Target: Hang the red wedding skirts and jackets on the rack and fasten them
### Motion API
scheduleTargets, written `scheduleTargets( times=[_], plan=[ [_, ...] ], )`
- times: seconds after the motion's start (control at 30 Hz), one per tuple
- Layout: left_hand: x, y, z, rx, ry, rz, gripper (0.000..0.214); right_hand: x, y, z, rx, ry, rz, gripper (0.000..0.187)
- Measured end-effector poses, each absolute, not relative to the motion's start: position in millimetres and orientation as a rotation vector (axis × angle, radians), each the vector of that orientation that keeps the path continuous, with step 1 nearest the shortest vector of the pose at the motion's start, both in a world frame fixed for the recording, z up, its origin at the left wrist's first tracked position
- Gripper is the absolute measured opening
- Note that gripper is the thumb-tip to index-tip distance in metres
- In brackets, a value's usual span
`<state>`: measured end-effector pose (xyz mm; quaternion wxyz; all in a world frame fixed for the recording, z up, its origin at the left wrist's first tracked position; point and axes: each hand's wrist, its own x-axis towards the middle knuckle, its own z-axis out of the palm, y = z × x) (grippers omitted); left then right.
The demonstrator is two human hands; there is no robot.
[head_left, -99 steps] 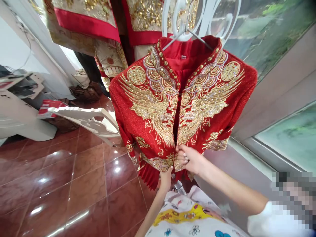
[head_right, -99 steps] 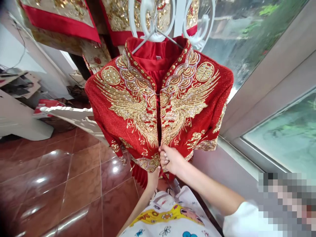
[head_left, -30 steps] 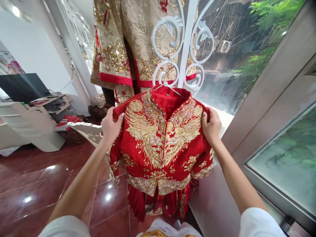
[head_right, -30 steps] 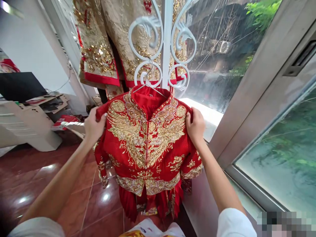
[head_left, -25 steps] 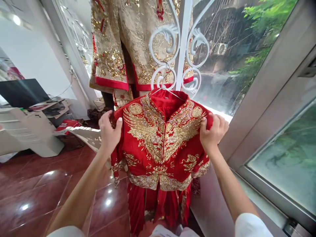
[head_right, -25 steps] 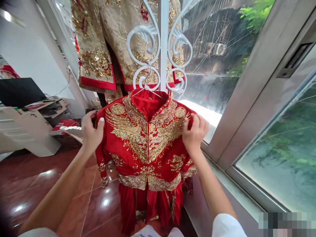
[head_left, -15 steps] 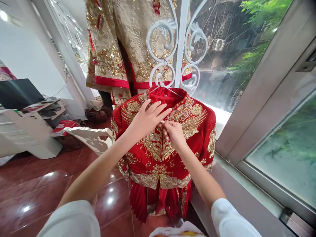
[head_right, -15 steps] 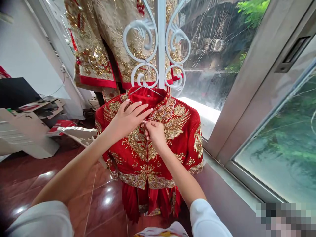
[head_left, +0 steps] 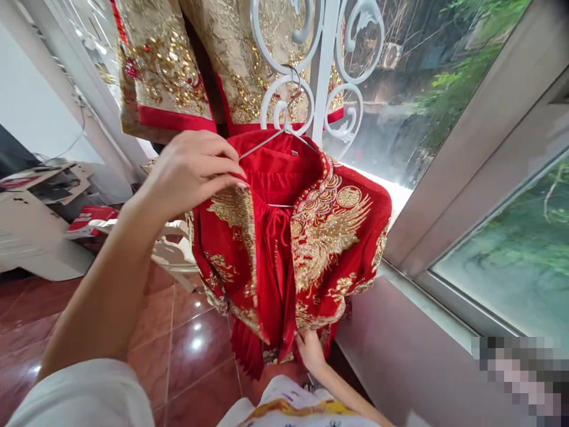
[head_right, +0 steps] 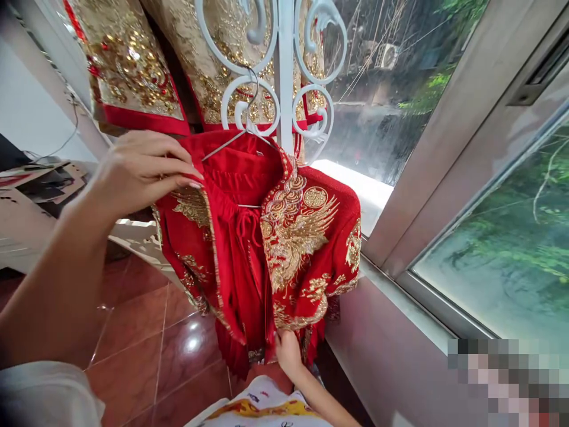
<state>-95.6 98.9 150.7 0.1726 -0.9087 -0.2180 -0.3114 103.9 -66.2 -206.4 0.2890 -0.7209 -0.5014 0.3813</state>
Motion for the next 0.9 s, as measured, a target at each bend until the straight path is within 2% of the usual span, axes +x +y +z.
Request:
scheduleTargets(
  times=[0.07, 0.17, 0.2, 0.23, 0.27, 0.3, 0.37, 0.43, 0.5, 0.53, 0.6, 0.67, 0.77, 0.83, 0.9],
  plan=[
    [-102, 89, 146, -2.485, -0.662, -0.992, 0.032, 134, -78, -197, -2.065, -1.327, 0.963, 0.024],
    [-91, 63, 109, -2.290, -0.968, -1.184, 0.028, 165, -80, -148, -2.246, -1.319, 0.724, 0.021],
    [-81, 55, 89, -2.172, -1.101, -1.278, 0.046, 168, -76, -127, -2.251, -1.314, 0.516, 0.022],
    [-70, 48, 67, -2.104, -1.196, -1.300, 0.074, 166, -69, -105, -2.167, -1.304, 0.254, 0.027],
    [-59, 44, 44, -2.034, -1.303, -1.347, 0.091, 162, -59, -85, -2.017, -1.284, -0.011, 0.037],
    [-49, 42, 23, -1.958, -1.398, -1.415, 0.097, 155, -47, -67, -1.874, -1.262, -0.242, 0.053],
    [-41, 45, -10, -1.861, -1.601, -1.534, 0.090, 142, -16, -44, -1.725, -1.237, -0.540, 0.082],
    [-52, 51, -23, -1.851, -1.749, -1.526, 0.061, 141, 12, -34, -1.761, -1.245, -0.652, 0.094],
    [-80, 57, -13, -1.873, -1.754, -1.423, 0.039, 155, 26, -30, -1.842, -1.256, -0.675, 0.086],
    [-97, 58, 0, -1.865, -1.703, -1.372, 0.037, 167, 27, -28, -1.857, -1.284, -0.679, 0.078],
    [-132, 62, 36, -1.796, -1.574, -1.312, 0.042, 195, 18, -19, -1.809, -1.400, -0.670, 0.068],
    [-158, 72, 79, -1.720, -1.462, -1.268, 0.049, 225, 5, 0, -1.719, -1.510, -0.634, 0.069],
    [-173, 104, 139, -1.714, -1.341, -1.216, 0.047, 267, -7, 43, -1.597, -1.539, -0.544, 0.066],
    [-171, 131, 161, -1.772, -1.302, -1.187, 0.046, 293, -8, 75, -1.474, -1.687, -0.291, 0.058],
    [-166, 156, 165, -1.861, -1.296, -1.239, 0.046, 320, -5, 106, -1.371, -1.888, 0.148, 0.051]
  ],
)
